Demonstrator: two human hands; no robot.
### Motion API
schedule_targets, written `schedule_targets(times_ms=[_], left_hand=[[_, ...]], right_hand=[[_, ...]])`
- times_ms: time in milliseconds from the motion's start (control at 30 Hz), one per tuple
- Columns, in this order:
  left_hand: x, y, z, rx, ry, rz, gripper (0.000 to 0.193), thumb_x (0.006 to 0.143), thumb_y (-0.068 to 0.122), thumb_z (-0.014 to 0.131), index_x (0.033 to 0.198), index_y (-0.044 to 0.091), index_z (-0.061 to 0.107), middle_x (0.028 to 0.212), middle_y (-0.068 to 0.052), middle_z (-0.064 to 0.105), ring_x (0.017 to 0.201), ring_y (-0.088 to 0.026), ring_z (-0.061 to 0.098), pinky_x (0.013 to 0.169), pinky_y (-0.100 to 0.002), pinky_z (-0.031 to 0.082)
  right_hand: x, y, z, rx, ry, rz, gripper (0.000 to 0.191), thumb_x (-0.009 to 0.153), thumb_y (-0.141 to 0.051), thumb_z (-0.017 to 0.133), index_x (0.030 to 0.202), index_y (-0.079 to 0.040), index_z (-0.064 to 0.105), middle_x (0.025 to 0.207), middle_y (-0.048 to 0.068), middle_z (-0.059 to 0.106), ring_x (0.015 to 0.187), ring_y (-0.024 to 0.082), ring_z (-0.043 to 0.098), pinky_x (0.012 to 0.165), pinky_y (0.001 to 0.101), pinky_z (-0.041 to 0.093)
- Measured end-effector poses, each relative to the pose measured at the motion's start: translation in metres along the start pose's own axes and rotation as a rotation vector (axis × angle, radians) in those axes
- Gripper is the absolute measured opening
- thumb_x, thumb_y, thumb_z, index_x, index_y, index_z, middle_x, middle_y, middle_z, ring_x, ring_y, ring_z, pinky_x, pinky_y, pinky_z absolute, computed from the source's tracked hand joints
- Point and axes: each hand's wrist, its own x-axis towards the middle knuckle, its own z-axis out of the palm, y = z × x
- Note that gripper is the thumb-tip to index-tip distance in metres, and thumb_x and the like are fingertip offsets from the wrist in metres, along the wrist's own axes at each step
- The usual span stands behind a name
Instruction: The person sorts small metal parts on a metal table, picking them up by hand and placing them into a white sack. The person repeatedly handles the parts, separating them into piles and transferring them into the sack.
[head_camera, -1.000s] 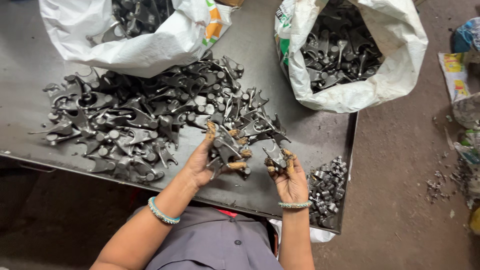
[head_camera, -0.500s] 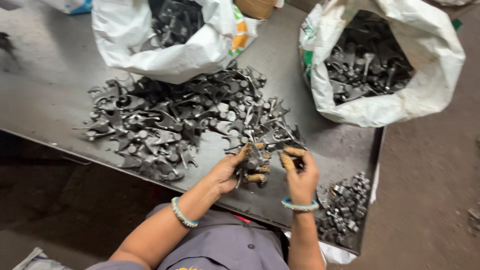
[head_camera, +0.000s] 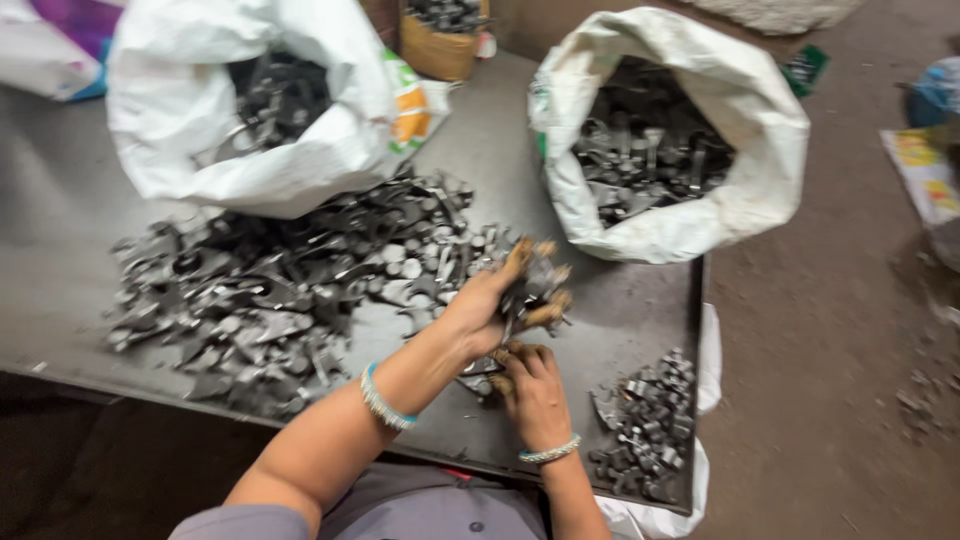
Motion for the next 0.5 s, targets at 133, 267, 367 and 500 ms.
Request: schedule_targets(times_ms=[133,267,367,500], left_hand=[[0.105,0.013,0.090,-0.055,-0.268,0.170,0.076,0.098,0.058,0.068,0.145,0.002,0.044,0.126,-0.015,0.055,0.116,-0.034,0.058,0.105,-0.058,0.056],[0.155,0.046,0.130,0.335,-0.021,0.322,0.098,0.092,0.059,0.070,0.159,0.014,0.014,0.149,-0.007,0.042,0.124,-0.023,0.045,0.095,-0.062,0.042],[0.136,0.042,0.111,0.606,0.016,0.405,0.081,0.089,0.044,0.077,0.148,0.006,0.037,0.143,-0.012,0.053,0.118,-0.019,0.056,0.089,-0.043,0.048],[0.054,0.038,0.035,0.661,-0.083,0.335,0.043,0.091,0.020,0.078,0.127,-0.001,0.067,0.115,-0.007,0.069,0.092,-0.010,0.065,0.072,-0.023,0.054]], right_hand=[[0.004,-0.007,-0.015,-0.019,-0.068,0.137,0.044,0.069,-0.014,0.084,0.108,-0.004,0.067,0.117,0.012,0.067,0.107,0.036,0.056,0.094,0.0451,0.048],[0.000,-0.011,-0.010,-0.047,-0.067,0.089,0.044,0.069,-0.008,0.083,0.108,-0.001,0.064,0.107,0.014,0.067,0.106,0.036,0.057,0.092,0.0456,0.048],[-0.007,-0.006,-0.003,-0.003,0.015,0.066,0.045,0.068,-0.007,0.083,0.108,-0.001,0.065,0.099,0.013,0.067,0.100,0.036,0.059,0.087,0.0459,0.049],[-0.015,0.007,0.000,0.041,0.053,0.297,0.032,0.071,-0.010,0.087,0.095,-0.005,0.067,0.094,0.012,0.068,0.093,0.031,0.063,0.083,0.0410,0.052]])
